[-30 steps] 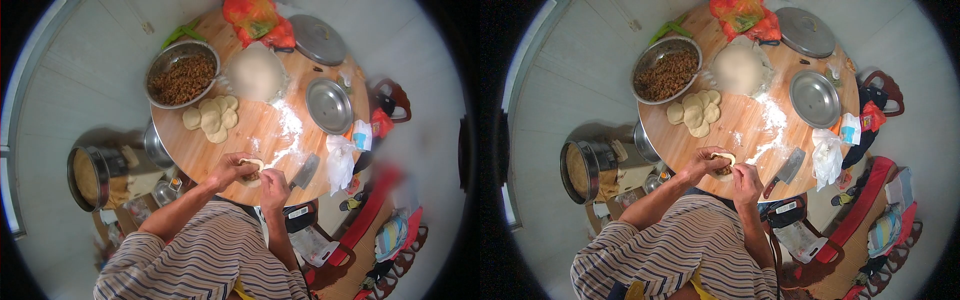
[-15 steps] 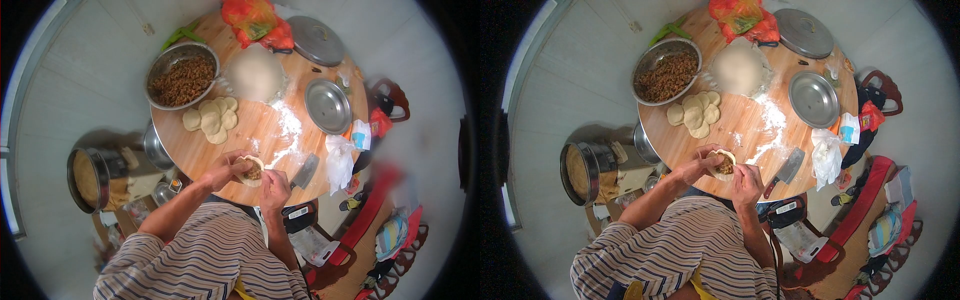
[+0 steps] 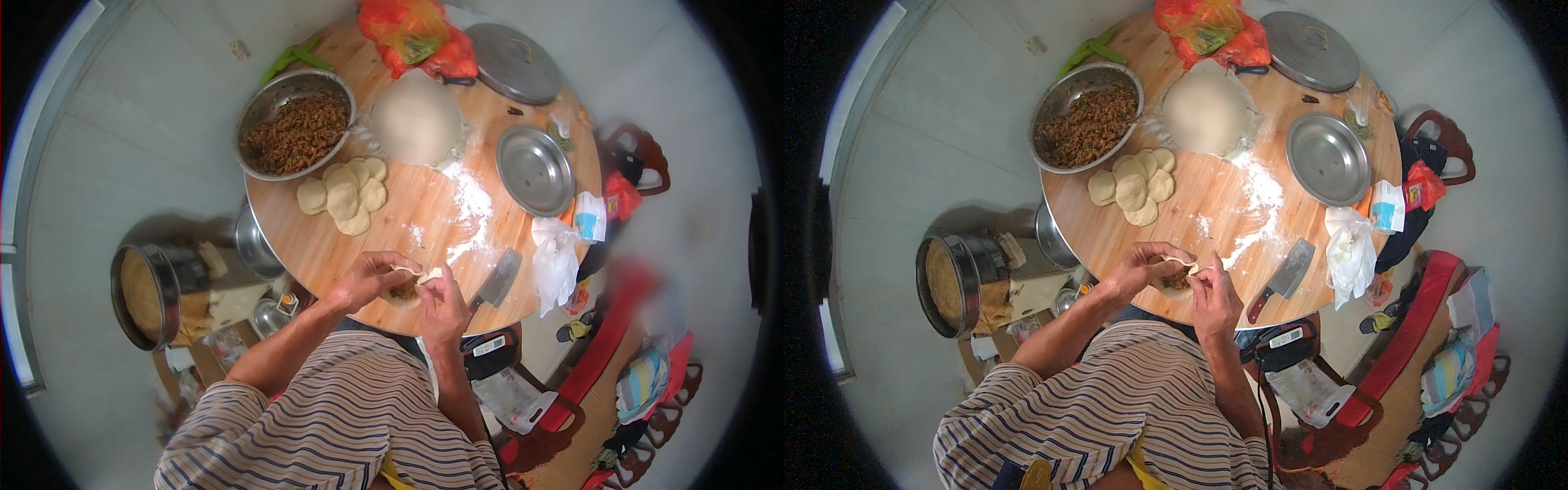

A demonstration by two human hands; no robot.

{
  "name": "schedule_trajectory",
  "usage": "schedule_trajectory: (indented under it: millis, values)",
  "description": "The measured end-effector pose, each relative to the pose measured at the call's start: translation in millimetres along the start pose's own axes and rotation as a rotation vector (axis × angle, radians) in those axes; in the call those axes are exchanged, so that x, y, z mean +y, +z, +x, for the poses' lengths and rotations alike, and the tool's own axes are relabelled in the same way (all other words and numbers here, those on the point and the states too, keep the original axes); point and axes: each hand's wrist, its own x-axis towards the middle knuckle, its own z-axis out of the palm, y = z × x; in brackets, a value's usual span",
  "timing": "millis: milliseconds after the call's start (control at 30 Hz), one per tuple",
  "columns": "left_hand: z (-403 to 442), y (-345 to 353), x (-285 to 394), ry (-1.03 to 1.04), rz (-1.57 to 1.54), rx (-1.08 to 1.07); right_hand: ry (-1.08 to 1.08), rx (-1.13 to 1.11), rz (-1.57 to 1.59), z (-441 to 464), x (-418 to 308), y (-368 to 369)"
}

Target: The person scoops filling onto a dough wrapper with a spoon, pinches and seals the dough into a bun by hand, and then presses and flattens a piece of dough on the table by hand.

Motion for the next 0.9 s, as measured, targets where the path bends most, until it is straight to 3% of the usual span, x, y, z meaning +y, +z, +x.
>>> schedule_trajectory:
  millis: [67, 233, 467, 767, 833, 900]
  values:
    - [-2.1, 2.1, 4.1, -0.008, 0.016, -0.001, 0.03, -0.031, -0.017, 2.1, -1.1, -2.9]
    - [-2.3, 1.6, 7.8, -0.011, 0.025, -0.068, -0.222, 0.058, -0.086, 2.4, 2.7, -3.4]
    - [-11.1, 10.0, 17.5, -0.007, -0.095, 0.006, -0.199, 0.126, -0.138, 4.6, -4.6, -5.2]
    - [-2.3, 7.0, -4.9, 0.135, 0.035, 0.025, -0.245, 0.055, -0.167, 3.9, -0.7, -4.4]
    - [-2.8, 7.5, -5.9, 0.125, 0.031, 0.012, -0.077, 0.043, -0.054, 0.8, 1.9, -0.7]
    - [-2.9, 8.6, -5.3, 0.167, 0.096, 0.01, -0.051, 0.024, -0.049, 3.0, -1.4, -2.4]
